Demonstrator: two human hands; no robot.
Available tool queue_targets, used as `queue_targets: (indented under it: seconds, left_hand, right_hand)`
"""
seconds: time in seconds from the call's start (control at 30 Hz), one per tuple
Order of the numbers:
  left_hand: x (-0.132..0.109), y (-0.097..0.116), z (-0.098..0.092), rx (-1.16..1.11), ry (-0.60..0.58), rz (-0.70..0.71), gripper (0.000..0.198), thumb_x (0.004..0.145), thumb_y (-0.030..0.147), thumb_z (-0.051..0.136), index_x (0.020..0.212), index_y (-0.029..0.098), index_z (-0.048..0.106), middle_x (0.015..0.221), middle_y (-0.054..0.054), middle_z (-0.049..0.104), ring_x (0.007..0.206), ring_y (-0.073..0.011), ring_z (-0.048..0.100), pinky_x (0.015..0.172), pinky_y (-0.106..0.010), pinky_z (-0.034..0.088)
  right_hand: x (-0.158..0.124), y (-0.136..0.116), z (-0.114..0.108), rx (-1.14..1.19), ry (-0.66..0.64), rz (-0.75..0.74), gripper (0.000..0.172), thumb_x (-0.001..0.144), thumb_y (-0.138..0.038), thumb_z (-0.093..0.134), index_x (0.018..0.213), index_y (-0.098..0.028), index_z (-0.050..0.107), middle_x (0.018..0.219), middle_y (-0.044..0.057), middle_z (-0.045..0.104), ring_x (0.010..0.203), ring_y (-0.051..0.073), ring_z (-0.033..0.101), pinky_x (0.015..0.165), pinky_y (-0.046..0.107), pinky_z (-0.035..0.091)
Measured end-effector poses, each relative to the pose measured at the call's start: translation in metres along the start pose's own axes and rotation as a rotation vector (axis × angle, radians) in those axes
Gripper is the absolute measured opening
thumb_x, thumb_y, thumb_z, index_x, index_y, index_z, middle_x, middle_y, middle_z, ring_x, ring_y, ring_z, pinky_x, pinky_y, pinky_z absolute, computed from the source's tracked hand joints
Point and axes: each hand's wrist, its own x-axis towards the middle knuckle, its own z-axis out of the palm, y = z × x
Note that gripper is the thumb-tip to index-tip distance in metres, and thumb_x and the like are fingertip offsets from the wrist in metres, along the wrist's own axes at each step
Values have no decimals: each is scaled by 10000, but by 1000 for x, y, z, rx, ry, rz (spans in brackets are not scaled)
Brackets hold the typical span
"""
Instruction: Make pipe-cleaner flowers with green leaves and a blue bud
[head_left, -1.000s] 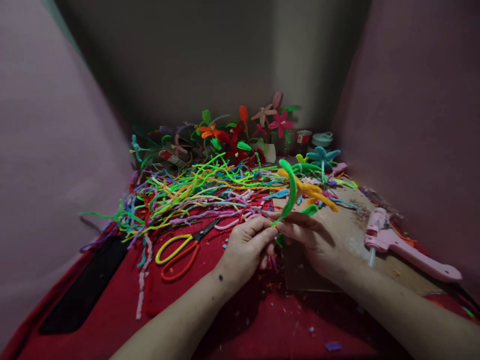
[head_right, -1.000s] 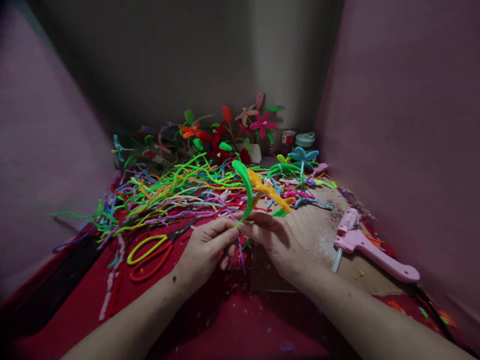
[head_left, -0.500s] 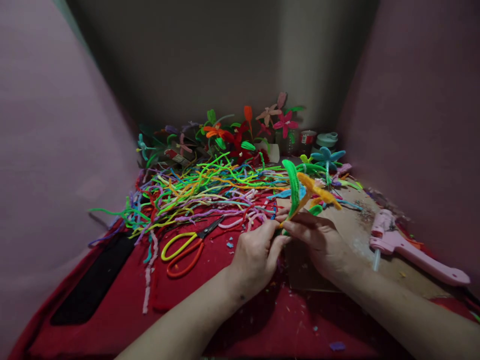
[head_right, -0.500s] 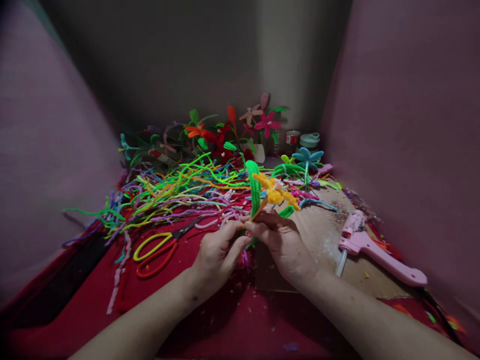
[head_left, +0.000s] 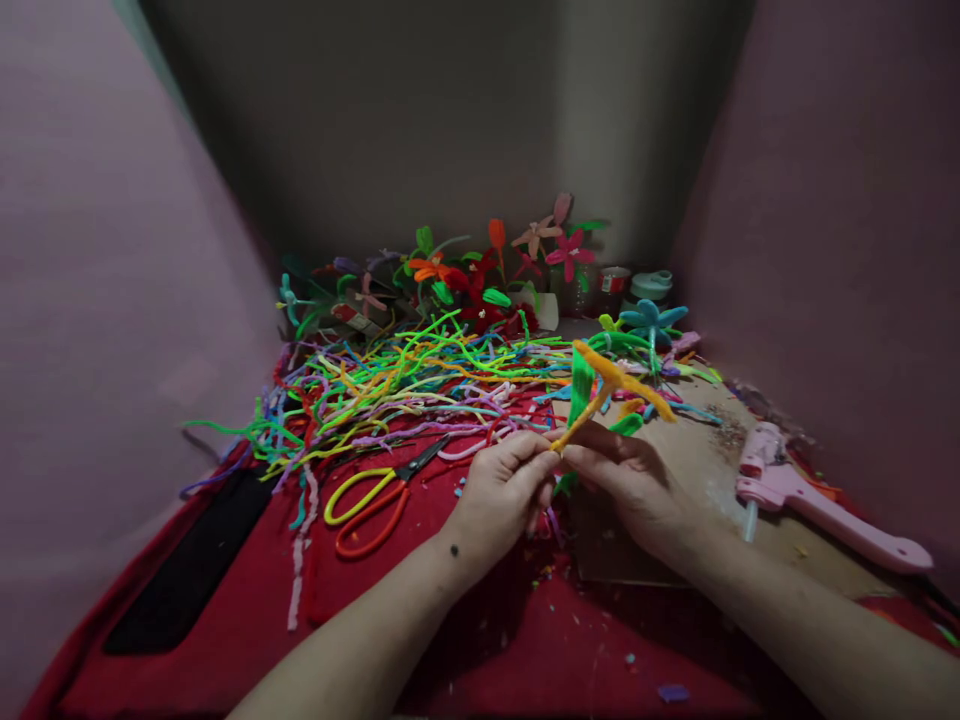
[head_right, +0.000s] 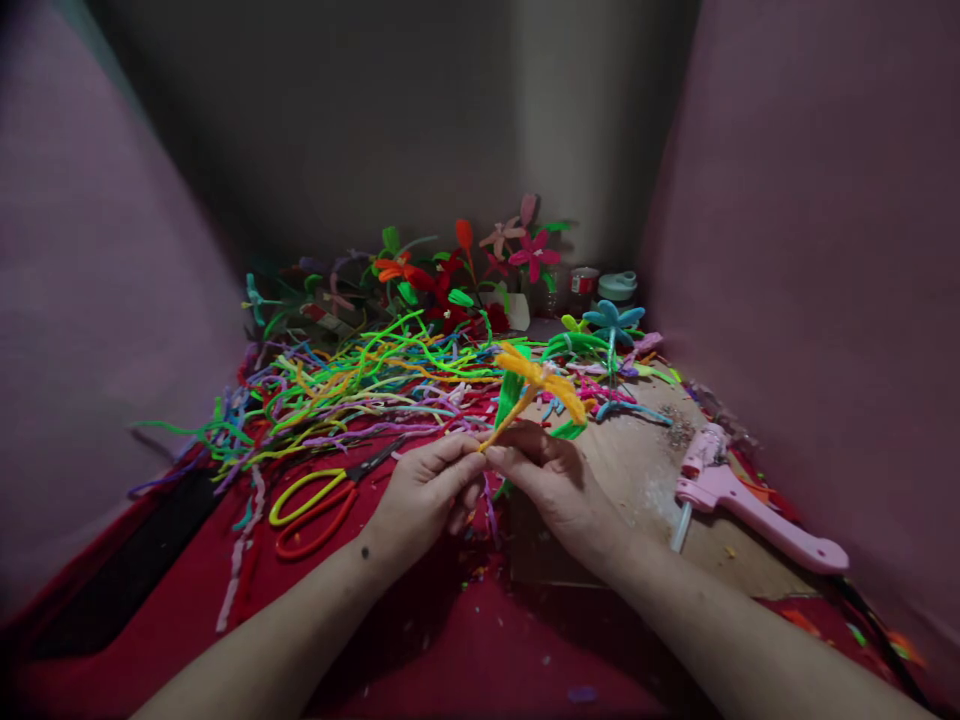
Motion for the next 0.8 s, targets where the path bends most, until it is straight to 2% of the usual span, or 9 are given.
queue_targets:
  seconds: [0.17, 0.33, 0.43, 0.5, 0.6, 0.7, 0.8]
  left_hand:
    - [3, -1, -4, -250, -102, -118, 197, 800, 308, 564, 683, 150, 546, 424, 76, 463, 278, -18, 321, 313, -138, 237]
    - [8, -7, -12, -486, -310, -220, 166, 802, 310, 585, 774, 146, 583, 404, 89, 435, 261, -15, 252, 316, -149, 291]
    - [7, -6, -15, -489, -396, -244, 170, 801, 318, 579, 806, 148, 582, 419, 89, 436, 259, -14, 226, 311, -160, 285]
    - [5, -3, -15, -342, -356, -208, 182, 830, 324, 536, 784, 151, 571, 442, 78, 450, 271, -17, 259, 322, -158, 265]
    - [2, -1, -14, 71, -181, -7, 192, 868, 302, 479, 776, 158, 567, 513, 48, 492, 360, -42, 388, 377, -164, 298]
    - [1, -8, -15, 515, -59, 365, 122, 854, 220, 503, 921, 173, 594, 610, 15, 566, 500, -85, 499, 506, -196, 385]
    - [2, -20, -18, 796, -1, 692, 139, 847, 121, 479, 899, 170, 598, 640, -16, 595, 543, -106, 527, 553, -219, 386]
  right_hand:
    - [2, -2, 0, -61, 31, 7, 218, 809, -298, 595, 973, -210, 710, 892, 23, 693, 834, 173, 590, 809, 307, 435]
    - [2, -6, 4, 72, 11, 63, 210, 787, -309, 614, 956, -245, 722, 893, 10, 707, 852, 184, 604, 863, 339, 427]
    - [1, -8, 6, 110, -1, 47, 189, 776, -284, 630, 930, -252, 734, 878, 12, 713, 849, 188, 616, 885, 347, 424]
    - [0, -9, 6, 129, 15, 31, 183, 780, -278, 626, 925, -256, 736, 890, 12, 714, 869, 194, 623, 893, 348, 426]
    - [0, -10, 6, 96, 94, 44, 175, 781, -296, 629, 918, -266, 736, 900, 6, 714, 904, 204, 626, 891, 345, 435]
    - [0, -14, 8, 35, 129, 50, 152, 767, -311, 647, 884, -277, 739, 903, -2, 712, 934, 205, 623, 915, 336, 428]
    - [-1, -18, 11, 38, 135, 56, 135, 755, -334, 656, 838, -275, 744, 862, 2, 718, 911, 205, 631, 884, 328, 454]
